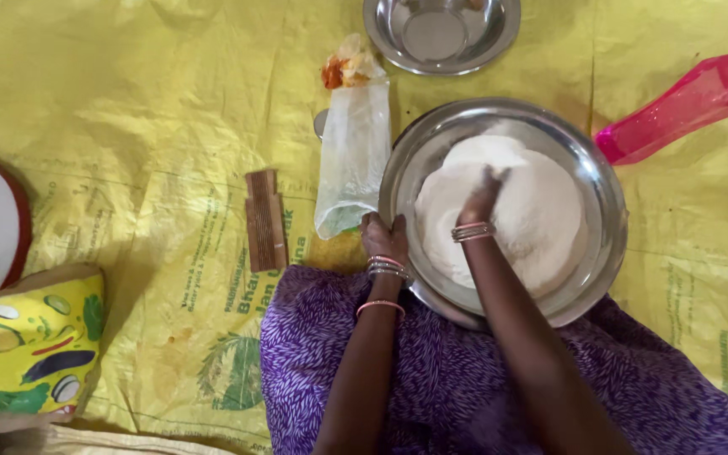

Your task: The person transfers a white dough-like substance from a plastic bag into a metal bowl and kneads it by hand. The person repeatedly folds and presses the dough within the bowl to mix it.

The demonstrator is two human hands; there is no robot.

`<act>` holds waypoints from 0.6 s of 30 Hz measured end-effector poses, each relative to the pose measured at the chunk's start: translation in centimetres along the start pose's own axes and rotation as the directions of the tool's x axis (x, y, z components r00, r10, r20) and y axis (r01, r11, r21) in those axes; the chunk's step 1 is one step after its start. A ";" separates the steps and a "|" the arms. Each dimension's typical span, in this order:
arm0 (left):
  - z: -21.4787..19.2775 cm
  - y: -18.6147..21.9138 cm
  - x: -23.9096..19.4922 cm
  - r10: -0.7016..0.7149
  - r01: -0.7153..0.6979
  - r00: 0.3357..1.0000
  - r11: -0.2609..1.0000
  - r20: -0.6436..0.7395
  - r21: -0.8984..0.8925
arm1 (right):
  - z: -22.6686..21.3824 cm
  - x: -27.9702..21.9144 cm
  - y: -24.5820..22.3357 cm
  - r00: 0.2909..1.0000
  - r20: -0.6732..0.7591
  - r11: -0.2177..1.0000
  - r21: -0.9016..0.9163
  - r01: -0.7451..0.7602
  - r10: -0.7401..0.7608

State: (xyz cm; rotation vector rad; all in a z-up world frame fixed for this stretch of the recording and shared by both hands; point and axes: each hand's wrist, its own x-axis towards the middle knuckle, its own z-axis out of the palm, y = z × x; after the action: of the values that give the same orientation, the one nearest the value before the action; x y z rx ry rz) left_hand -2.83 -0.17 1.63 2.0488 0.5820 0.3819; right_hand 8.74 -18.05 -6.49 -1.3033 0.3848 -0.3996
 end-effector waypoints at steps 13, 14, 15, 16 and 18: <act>0.2 -0.1 -0.6 0.084 -0.083 0.995 0.996 -0.046 0.009 | -8.5 9.3 -4.0 0.782 0.601 0.568 -0.590 0.574 -0.167; 0.2 -0.1 -0.5 0.072 -0.072 0.996 0.997 -0.044 0.011 | -7.9 9.5 -3.6 0.700 0.700 0.493 -0.563 0.663 -0.142; 0.2 -0.1 -0.5 0.063 -0.063 0.997 0.998 -0.039 0.011 | -7.1 9.0 -3.4 0.623 0.775 0.452 -0.520 0.725 -0.109; 0.2 -0.1 -0.5 0.054 -0.053 0.998 0.999 -0.034 0.012 | -6.2 8.0 -3.3 0.531 0.844 0.410 -0.459 0.788 -0.077; 0.0 0.0 -0.4 0.062 -0.062 0.998 0.998 -0.031 0.008 | -4.4 5.1 -4.2 0.484 0.858 0.365 -0.512 0.778 0.172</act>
State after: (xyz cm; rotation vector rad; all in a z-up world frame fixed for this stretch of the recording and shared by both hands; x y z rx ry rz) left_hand -3.18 -0.43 1.62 2.0746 0.5398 0.4494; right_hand 10.78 -25.21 -3.66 -2.5247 -0.7149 0.1971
